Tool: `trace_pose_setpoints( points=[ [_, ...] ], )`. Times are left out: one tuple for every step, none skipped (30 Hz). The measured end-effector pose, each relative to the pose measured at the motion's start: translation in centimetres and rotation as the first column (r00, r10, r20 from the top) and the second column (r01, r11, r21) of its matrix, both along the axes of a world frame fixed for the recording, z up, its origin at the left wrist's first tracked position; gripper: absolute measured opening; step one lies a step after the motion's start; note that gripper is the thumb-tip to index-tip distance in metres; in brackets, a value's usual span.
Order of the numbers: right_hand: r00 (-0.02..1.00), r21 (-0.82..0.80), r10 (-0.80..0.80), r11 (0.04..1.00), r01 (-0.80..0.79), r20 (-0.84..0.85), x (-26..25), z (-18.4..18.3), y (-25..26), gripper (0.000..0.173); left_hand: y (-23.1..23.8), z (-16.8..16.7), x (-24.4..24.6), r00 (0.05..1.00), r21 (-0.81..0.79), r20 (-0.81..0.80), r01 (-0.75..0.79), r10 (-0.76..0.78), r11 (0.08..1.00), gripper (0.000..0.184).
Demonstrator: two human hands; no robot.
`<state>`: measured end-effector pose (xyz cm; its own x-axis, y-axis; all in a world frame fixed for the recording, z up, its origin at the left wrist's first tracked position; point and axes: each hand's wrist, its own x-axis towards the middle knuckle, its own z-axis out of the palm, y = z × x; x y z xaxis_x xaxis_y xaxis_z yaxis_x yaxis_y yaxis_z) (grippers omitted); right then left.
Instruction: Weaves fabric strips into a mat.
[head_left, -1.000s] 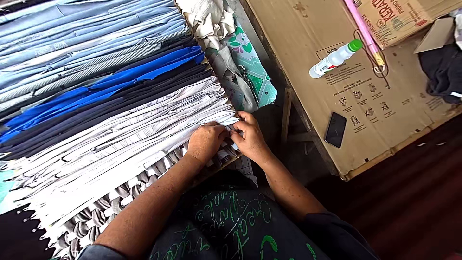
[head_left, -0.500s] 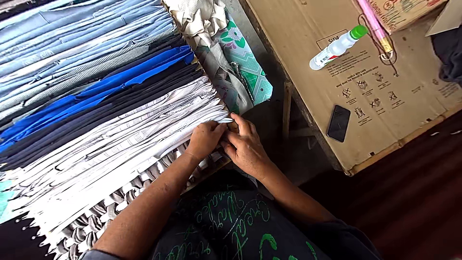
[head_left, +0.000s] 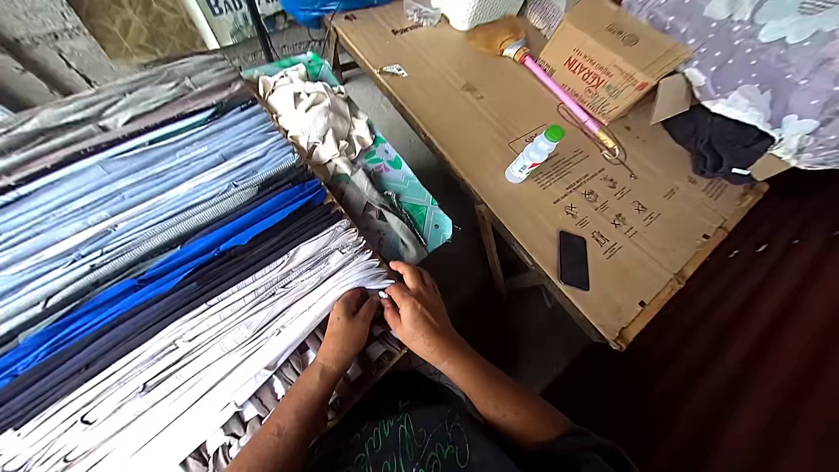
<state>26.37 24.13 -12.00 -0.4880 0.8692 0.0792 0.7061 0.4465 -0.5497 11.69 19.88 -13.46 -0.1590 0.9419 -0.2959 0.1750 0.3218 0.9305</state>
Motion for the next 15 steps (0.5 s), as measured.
trace_pose_setpoints(
  points=[
    [1.0, -0.008, -0.01, 1.0, 0.01, 0.004, -0.3, 0.1, -0.1, 0.023, -0.1, 0.0, 0.0, 1.0, -0.003, 0.002, -0.002, 0.002, 1.0, 0.019],
    [1.0, 0.003, -0.019, 1.0, 0.019, 0.014, -0.6, 0.2, -0.2, 0.021, -0.1, 0.1, 0.0, 1.0, -0.006, 0.0, -0.002, 0.002, 1.0, 0.018],
    [0.999, 0.048, -0.024, 0.999, 0.023, 0.025, -0.9, 0.3, -0.5, 0.019, -0.2, 0.2, 0.1, 1.0, -0.007, -0.007, -0.004, 0.004, 1.0, 0.018],
    [0.999, 0.116, -0.032, 0.993, 0.027, 0.035, -1.2, 0.3, -0.8, 0.017, -0.2, 0.3, 0.1, 1.0, -0.005, -0.023, -0.005, 0.005, 1.0, 0.019],
    [0.998, 0.171, -0.045, 0.984, 0.038, 0.034, -1.3, 0.1, -1.2, 0.016, -0.2, 0.2, 0.1, 0.999, -0.005, -0.046, -0.004, 0.003, 1.0, 0.018],
    [0.998, 0.199, -0.06, 0.978, 0.057, 0.012, -1.2, -0.1, -1.4, 0.016, -0.2, 0.2, 0.1, 0.997, -0.007, -0.071, 0.001, -0.001, 1.0, 0.019],
    [0.997, 0.182, -0.075, 0.98, 0.078, -0.024, -1.0, -0.1, -1.5, 0.016, -0.2, 0.1, 0.1, 0.995, -0.012, -0.095, 0.008, -0.01, 1.0, 0.019],
    [0.994, 0.112, -0.09, 0.989, 0.097, -0.068, -0.6, 0.1, -1.5, 0.016, -0.2, 0.2, 0.1, 0.992, -0.017, -0.121, 0.014, -0.016, 1.0, 0.02],
    [0.986, 0.026, -0.11, 0.993, 0.114, -0.125, -0.2, 0.2, -1.2, 0.017, -0.1, 0.2, 0.1, 0.99, -0.023, -0.143, 0.015, -0.018, 1.0, 0.021],
    [0.972, -0.062, -0.136, 0.99, 0.127, -0.19, 0.4, 0.3, -0.8, 0.018, 0.1, 0.3, 0.1, 0.987, -0.028, -0.159, 0.015, -0.019, 0.999, 0.023],
    [0.955, -0.131, -0.162, 0.982, 0.132, -0.247, 0.9, 0.2, -0.3, 0.017, 0.1, 0.3, 0.1, 0.986, -0.037, -0.165, 0.019, -0.025, 0.999, 0.024],
    [0.939, -0.202, -0.184, 0.971, 0.128, -0.29, 1.4, 0.1, 0.1, 0.015, 0.2, 0.4, 0.1, 0.986, -0.049, -0.164, 0.028, -0.035, 0.998, 0.024],
    [0.924, -0.269, -0.202, 0.956, 0.115, -0.324, 1.9, -0.1, 0.4, 0.013, 0.2, 0.4, 0.0, 0.986, -0.055, -0.161, 0.033, -0.041, 0.998, 0.023],
    [0.912, -0.32, -0.212, 0.942, 0.096, -0.352, 2.2, -0.3, 0.7, 0.011, 0.3, 0.5, 0.1, 0.988, -0.056, -0.151, 0.034, -0.042, 0.998, 0.022],
    [0.9, -0.363, -0.22, 0.929, 0.075, -0.376, 2.5, -0.3, 1.1, 0.009, 0.3, 0.5, 0.1, 0.99, -0.057, -0.136, 0.033, -0.041, 0.998, 0.022]
  ],
)
